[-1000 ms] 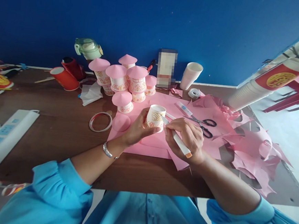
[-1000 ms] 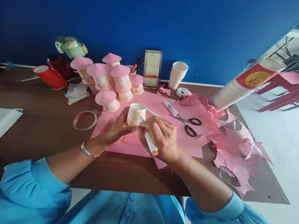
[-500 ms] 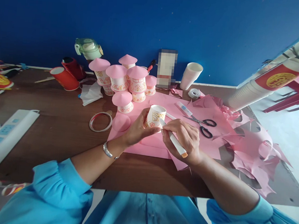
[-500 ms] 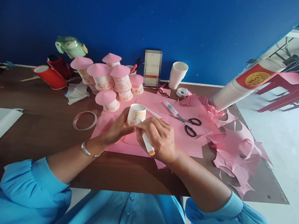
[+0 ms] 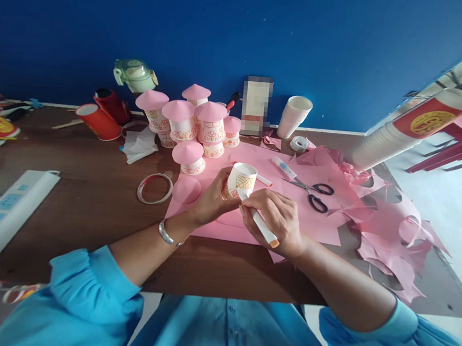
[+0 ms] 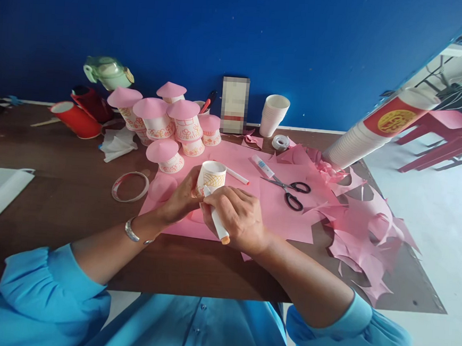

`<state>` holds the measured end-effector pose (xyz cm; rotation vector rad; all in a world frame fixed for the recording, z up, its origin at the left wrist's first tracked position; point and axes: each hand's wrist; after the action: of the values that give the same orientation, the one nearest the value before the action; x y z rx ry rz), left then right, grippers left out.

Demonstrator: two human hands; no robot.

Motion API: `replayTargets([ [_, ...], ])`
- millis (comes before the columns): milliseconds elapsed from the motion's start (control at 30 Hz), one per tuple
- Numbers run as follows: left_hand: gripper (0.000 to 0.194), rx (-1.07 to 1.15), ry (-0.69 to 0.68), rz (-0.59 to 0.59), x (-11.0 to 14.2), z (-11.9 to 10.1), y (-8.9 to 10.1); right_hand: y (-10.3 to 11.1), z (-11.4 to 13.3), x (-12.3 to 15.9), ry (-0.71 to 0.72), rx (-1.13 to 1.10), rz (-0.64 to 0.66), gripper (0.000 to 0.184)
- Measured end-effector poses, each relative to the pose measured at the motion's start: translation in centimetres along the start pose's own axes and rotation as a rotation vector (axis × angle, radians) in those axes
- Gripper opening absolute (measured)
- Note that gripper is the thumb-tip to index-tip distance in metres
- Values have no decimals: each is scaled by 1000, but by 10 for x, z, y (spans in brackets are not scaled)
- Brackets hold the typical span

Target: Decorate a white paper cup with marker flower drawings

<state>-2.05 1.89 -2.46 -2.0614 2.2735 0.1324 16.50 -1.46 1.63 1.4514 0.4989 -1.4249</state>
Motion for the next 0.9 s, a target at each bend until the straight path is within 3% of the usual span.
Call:
replayTargets([
  [467, 68, 28, -73, 4, 1, 3, -1, 10, -7, -8, 11, 66, -94, 22],
  [900, 72, -35, -87, -7, 0, 3, 0, 6, -4, -7, -5, 38, -53, 22],
])
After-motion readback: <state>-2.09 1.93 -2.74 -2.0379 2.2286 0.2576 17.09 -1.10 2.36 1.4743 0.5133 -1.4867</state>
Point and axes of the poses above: each hand's wrist, its own x-axis away from the middle knuckle, its own y-axis out of the back of the hand, z = x × y, and after that the axes turned 13 degrees about -z, right-handed
